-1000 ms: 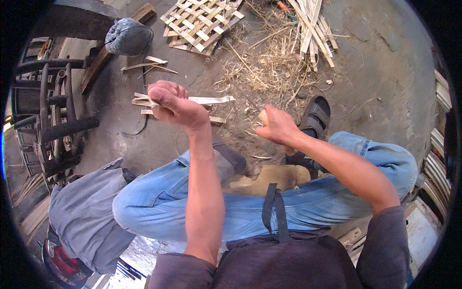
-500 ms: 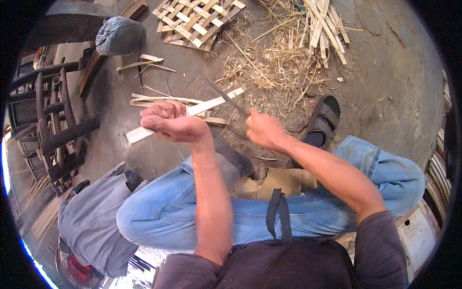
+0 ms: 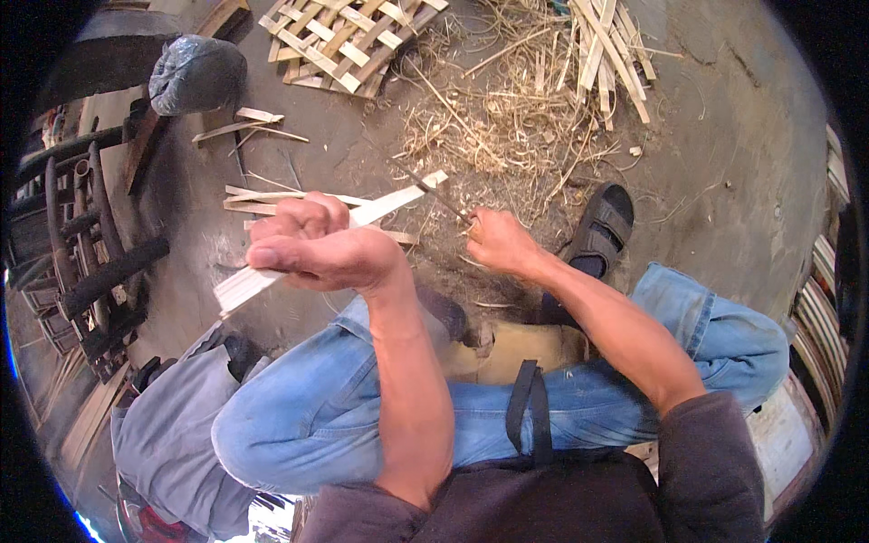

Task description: The person sits on the floor and uses a knife to shave thin strips from a long wooden stick. They repeatedly draw the blade along the stick to remove material, occasionally pausing to inspect the edges. The shaved wood accumulates on the floor nearby.

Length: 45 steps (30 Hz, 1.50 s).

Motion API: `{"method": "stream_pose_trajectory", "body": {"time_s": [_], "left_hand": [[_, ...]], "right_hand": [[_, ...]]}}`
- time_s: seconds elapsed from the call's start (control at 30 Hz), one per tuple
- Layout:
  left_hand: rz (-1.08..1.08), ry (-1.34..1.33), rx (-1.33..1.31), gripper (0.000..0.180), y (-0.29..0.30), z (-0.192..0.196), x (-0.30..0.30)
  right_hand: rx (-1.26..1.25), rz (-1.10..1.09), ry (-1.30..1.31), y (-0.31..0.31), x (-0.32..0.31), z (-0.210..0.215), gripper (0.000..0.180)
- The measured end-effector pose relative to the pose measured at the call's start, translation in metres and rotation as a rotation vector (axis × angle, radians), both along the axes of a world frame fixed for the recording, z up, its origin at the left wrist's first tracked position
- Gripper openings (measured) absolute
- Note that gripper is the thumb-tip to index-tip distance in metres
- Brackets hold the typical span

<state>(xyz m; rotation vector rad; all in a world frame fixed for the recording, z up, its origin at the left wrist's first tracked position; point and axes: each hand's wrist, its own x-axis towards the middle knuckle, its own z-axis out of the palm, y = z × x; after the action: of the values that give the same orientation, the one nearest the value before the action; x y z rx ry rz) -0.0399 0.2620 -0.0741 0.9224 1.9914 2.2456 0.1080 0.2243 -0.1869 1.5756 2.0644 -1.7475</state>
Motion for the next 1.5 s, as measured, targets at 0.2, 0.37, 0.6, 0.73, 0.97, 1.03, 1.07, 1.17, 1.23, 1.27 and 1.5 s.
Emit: {"method": "stream_pose_trajectory", "body": {"time_s": [0.2,0.37,0.6,0.73,0.97,1.03,1.07,1.17,1.23,1.27,1.5], "left_hand": [[0.003,0.01,0.006,0.056,-0.004,-0.002,0.0],[-0.002,-0.013,-0.008,0.058,-0.008,-0.011,-0.011],[0.051,0.011,-0.017,0.061,-0.007,-0.002,-0.014],[-0.017,-0.017,-0.013,0.059,-0.01,-0.007,-0.002],[-0.081,-0.029,0.024,0.058,-0.011,-0.002,0.0],[-0.115,-0.049,0.06,0.058,-0.01,-0.009,-0.007],[-0.054,-0.057,0.056,0.057,-0.008,-0.005,-0.008],[-0.091,-0.042,0.044,0.057,-0.013,-0.009,-0.006],[-0.072,-0.074,0.057,0.058,-0.005,-0.01,-0.002],[-0.041,-0.092,0.058,0.06,-0.009,-0.006,-0.011],[-0.08,-0.078,0.046,0.059,-0.012,-0.008,-0.009]], "right_hand": [[0.075,-0.02,0.058,-0.017,-0.002,0.005,0.034],[0.018,-0.083,0.131,-0.03,-0.022,0.034,0.039],[0.201,0.018,0.145,-0.03,-0.041,0.008,0.029],[0.144,-0.105,0.005,-0.021,-0.005,-0.043,0.028],[0.298,0.033,0.036,-0.023,-0.01,-0.033,0.025],[0.256,0.045,0.02,-0.02,-0.014,-0.032,0.027],[0.251,0.016,0.047,-0.019,-0.027,-0.019,0.027],[0.182,-0.065,0.118,-0.034,-0.027,0.024,0.027],[0.243,0.023,0.015,-0.024,-0.002,-0.033,0.027],[0.137,-0.074,-0.06,-0.025,-0.011,-0.022,0.027],[0.282,-0.029,0.098,-0.031,-0.017,-0.01,0.025]]}}
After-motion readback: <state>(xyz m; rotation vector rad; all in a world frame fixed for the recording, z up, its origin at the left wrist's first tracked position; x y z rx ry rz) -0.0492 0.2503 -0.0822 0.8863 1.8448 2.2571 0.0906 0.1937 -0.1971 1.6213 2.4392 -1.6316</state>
